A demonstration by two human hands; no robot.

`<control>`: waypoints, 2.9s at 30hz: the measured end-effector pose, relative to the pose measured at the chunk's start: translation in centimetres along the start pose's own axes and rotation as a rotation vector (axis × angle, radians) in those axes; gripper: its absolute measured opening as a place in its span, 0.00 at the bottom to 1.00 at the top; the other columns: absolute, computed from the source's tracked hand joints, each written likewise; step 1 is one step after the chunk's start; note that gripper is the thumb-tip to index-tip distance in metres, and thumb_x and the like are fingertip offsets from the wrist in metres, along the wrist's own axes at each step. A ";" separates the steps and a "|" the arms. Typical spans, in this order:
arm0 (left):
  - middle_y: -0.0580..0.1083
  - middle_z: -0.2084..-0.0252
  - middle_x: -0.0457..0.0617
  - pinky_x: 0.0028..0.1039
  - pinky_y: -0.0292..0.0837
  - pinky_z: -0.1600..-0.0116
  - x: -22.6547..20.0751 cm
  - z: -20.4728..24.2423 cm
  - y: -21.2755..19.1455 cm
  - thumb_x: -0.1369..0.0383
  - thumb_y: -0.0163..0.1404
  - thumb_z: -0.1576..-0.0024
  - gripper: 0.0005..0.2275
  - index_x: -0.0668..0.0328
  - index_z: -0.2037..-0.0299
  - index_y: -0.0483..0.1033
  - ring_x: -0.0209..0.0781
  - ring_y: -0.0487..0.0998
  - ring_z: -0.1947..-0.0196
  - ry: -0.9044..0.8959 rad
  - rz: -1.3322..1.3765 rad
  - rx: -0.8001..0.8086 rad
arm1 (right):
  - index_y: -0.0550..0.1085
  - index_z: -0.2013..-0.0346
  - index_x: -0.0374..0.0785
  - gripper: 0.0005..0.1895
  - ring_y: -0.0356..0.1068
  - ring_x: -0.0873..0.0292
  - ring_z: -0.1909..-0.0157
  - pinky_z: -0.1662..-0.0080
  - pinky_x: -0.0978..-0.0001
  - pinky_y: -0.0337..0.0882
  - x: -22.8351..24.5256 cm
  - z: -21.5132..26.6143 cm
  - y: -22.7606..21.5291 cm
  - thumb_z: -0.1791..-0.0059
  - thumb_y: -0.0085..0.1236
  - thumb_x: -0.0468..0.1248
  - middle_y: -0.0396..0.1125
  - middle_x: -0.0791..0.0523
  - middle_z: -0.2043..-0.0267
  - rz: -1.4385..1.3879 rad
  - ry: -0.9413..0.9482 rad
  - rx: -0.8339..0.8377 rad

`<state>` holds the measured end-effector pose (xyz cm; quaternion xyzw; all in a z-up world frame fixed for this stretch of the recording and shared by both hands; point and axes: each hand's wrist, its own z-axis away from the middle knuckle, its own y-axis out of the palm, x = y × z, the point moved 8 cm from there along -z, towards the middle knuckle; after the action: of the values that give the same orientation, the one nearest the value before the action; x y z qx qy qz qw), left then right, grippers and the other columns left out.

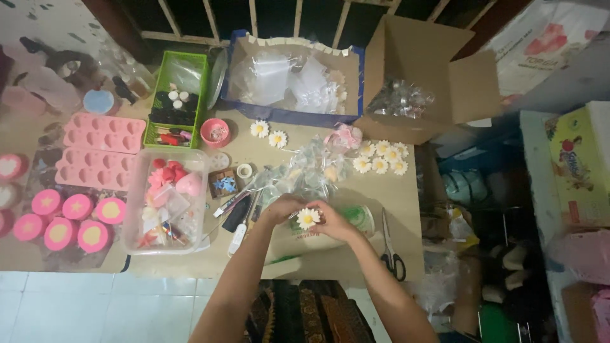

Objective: The person assembles decorative flowers using pink and white soap components, cutting plastic wrap with scissors and attaching the flower heads to plastic stems.

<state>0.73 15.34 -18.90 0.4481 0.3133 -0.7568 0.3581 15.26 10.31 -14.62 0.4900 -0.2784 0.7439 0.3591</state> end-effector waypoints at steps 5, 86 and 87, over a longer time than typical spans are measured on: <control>0.81 0.59 0.55 0.33 0.75 0.55 6.2 -3.6 1.8 0.74 0.56 0.46 0.08 0.67 0.58 0.83 0.47 0.80 0.59 0.304 0.092 0.076 | 0.66 0.40 0.33 0.30 0.75 0.61 0.54 0.54 0.68 0.78 0.1 -0.2 -0.1 0.56 0.60 0.20 0.72 0.54 0.53 -0.130 0.064 0.025; 0.75 0.63 0.48 0.26 0.72 0.59 -3.5 2.8 1.8 0.63 0.60 0.44 0.12 0.68 0.60 0.81 0.34 0.74 0.64 -0.016 0.128 0.388 | 0.74 0.47 0.45 0.27 0.72 0.55 0.48 0.39 0.59 0.62 15.7 14.9 -11.9 0.55 0.61 0.55 0.74 0.54 0.54 1.593 0.108 0.229; 0.75 0.67 0.48 0.25 0.69 0.60 -3.3 2.7 2.2 0.64 0.59 0.43 0.11 0.67 0.61 0.82 0.34 0.72 0.66 0.003 0.145 0.463 | 0.74 0.47 0.46 0.25 0.73 0.56 0.48 0.37 0.60 0.61 15.4 15.2 -12.0 0.53 0.59 0.55 0.75 0.54 0.55 1.629 0.165 0.272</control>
<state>2.45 12.83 -15.16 0.5408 0.0991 -0.7801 0.2986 28.96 9.67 5.96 0.1178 -0.4264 0.8318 -0.3351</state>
